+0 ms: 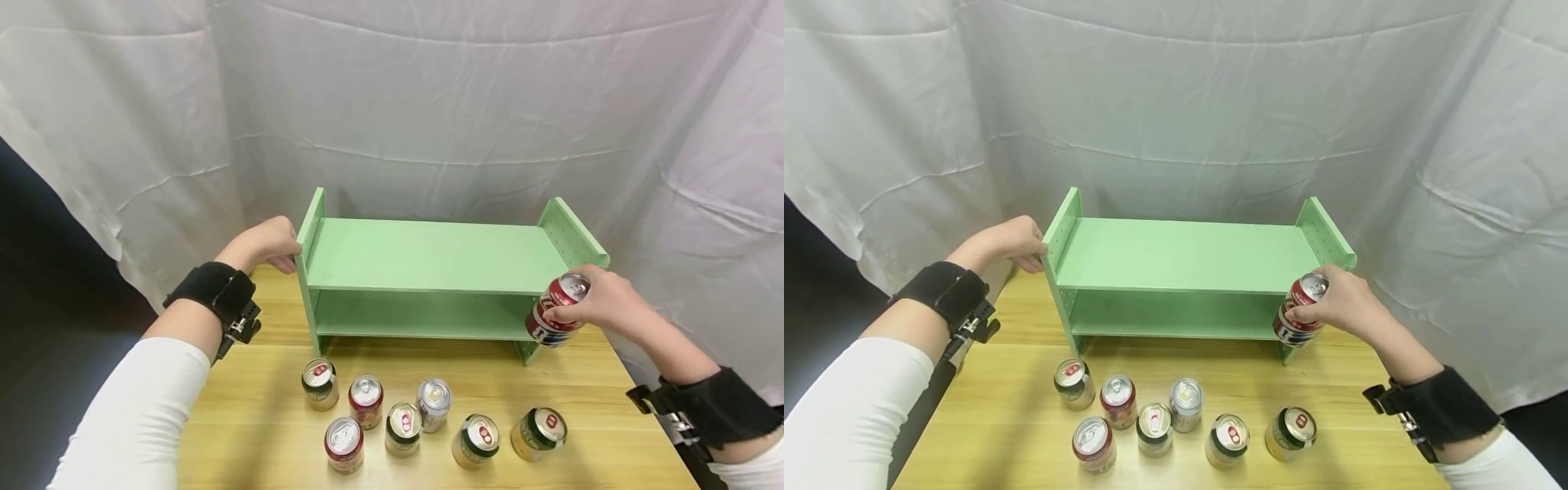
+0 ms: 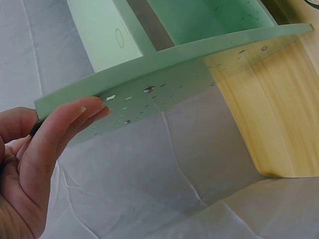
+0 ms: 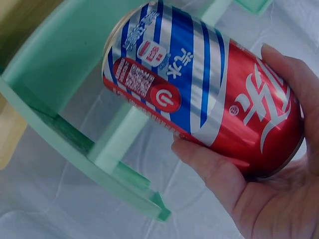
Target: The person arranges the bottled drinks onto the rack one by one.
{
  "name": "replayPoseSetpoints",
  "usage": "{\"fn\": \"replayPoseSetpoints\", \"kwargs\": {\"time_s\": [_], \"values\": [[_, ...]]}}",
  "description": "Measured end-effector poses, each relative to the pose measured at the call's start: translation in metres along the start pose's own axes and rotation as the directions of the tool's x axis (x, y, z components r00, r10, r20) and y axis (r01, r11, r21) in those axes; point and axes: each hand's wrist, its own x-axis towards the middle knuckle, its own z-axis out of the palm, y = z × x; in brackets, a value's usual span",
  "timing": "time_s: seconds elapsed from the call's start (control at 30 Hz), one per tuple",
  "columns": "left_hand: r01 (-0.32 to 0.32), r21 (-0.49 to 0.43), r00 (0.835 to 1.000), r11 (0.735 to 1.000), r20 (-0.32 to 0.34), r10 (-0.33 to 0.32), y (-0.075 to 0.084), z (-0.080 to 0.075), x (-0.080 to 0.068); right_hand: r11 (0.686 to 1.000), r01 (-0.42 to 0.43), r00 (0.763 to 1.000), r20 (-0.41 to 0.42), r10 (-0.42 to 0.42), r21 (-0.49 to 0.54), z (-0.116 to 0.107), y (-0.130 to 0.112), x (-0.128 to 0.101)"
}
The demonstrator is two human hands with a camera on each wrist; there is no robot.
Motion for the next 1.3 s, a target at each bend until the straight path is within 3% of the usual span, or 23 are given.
{"fn": "replayPoseSetpoints", "kwargs": {"time_s": [0.43,0.67,1.07,1.3], "values": [[-0.015,-0.013,1.000,1.000,-0.004,0.014,0.002,0.006,0.000,0.998,0.041,0.999,0.002,-0.041,-0.039,-0.039,0.011,0.023],[-0.004,0.017,1.000,1.000,-0.004,0.004,-0.001,0.004,0.000,0.996,0.083,0.996,0.041,-0.082,-0.043,-0.038,0.014,0.040],[0.032,-0.028,0.999,0.999,-0.004,-0.032,-0.014,0.001,-0.013,0.985,0.172,0.978,0.115,-0.172,0.006,-0.034,0.001,0.073],[0.028,-0.036,1.000,0.999,-0.010,-0.028,-0.014,0.002,-0.024,0.987,0.151,0.976,0.147,-0.159,0.064,-0.034,0.006,0.086]]}}
